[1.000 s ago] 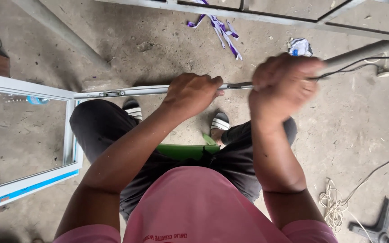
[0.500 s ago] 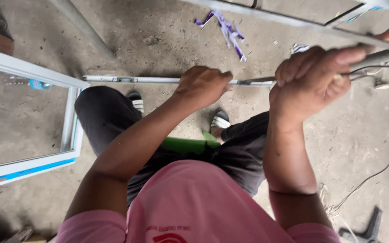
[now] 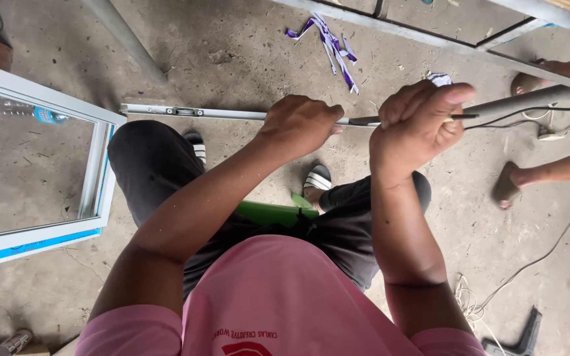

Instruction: Smoothing and adjusting the edges of an aluminum window frame using a hand tool.

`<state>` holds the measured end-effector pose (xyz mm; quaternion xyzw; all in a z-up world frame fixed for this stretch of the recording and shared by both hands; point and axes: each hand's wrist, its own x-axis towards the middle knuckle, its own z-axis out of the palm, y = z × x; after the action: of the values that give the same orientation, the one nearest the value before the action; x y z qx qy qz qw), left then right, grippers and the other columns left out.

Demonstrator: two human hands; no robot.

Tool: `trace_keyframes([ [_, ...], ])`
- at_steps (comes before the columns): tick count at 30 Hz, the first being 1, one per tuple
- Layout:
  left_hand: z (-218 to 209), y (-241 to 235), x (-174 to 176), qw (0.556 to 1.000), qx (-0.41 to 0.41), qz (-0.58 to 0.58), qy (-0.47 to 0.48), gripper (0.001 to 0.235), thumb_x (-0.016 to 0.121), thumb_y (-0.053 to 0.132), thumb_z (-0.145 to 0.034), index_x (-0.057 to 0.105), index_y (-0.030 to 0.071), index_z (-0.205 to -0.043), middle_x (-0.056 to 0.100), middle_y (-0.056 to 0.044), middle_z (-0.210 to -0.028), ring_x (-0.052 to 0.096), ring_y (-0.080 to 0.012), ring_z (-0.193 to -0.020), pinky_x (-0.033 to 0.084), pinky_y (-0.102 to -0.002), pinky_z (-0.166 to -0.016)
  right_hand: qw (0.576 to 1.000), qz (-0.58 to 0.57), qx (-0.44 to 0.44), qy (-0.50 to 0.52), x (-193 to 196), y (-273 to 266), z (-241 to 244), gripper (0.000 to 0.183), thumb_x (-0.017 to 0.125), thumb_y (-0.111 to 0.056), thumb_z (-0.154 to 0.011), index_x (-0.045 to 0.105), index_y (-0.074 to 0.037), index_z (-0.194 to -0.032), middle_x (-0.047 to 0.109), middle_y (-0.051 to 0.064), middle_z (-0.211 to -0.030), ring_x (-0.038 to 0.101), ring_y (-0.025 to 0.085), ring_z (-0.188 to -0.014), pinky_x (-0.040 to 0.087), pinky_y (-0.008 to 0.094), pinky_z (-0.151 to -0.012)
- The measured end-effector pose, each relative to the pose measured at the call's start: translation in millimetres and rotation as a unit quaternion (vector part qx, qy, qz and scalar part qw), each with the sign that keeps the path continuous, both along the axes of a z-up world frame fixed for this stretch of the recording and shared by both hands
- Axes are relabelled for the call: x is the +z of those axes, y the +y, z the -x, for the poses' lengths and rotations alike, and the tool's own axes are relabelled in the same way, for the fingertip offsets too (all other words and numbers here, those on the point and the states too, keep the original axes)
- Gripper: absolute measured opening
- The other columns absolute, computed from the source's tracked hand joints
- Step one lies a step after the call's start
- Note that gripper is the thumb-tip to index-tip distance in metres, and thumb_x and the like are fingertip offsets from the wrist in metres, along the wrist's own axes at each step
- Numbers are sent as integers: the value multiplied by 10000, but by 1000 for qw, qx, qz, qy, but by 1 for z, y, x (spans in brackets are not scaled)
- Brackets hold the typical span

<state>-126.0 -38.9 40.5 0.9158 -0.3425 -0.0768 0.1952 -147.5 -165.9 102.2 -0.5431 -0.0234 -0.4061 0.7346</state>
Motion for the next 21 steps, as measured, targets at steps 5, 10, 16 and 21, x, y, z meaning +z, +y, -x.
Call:
trace_keyframes([
  [5,-1,-1,-4,1000,5,18,-22,147,673,159,-971,679,76,-1091,742,-95,-762,721,-312,-663,580,-484,-570,996,82,15,-10,16,-4,5,506,434,-486,-1028,436,-195,-614,345,-9,-494,373,123,-367,309,296,-344],
  [10,3,0,3,1000,7,5,18,191,693,228,-992,686,74,-1103,749,-105,-774,729,-312,-677,586,-481,-562,999,34,25,17,22,5,7,516,548,-500,-982,402,-180,-604,375,16,-491,379,124,-365,283,289,-331],
  [16,-1,-2,6,1000,10,-9,16,235,616,35,-921,675,90,-1142,757,-109,-826,727,-365,-736,578,-496,-602,999,13,-9,40,21,2,4,548,543,-518,-958,358,-188,-561,341,29,-446,364,145,-335,301,286,-345],
  [21,-5,0,16,998,5,-33,54,255,633,317,-1028,653,93,-1147,774,-120,-938,739,-373,-846,583,-515,-677,999,-15,-13,40,26,9,1,570,532,-520,-943,342,-169,-535,338,34,-439,354,145,-331,280,276,-356],
])
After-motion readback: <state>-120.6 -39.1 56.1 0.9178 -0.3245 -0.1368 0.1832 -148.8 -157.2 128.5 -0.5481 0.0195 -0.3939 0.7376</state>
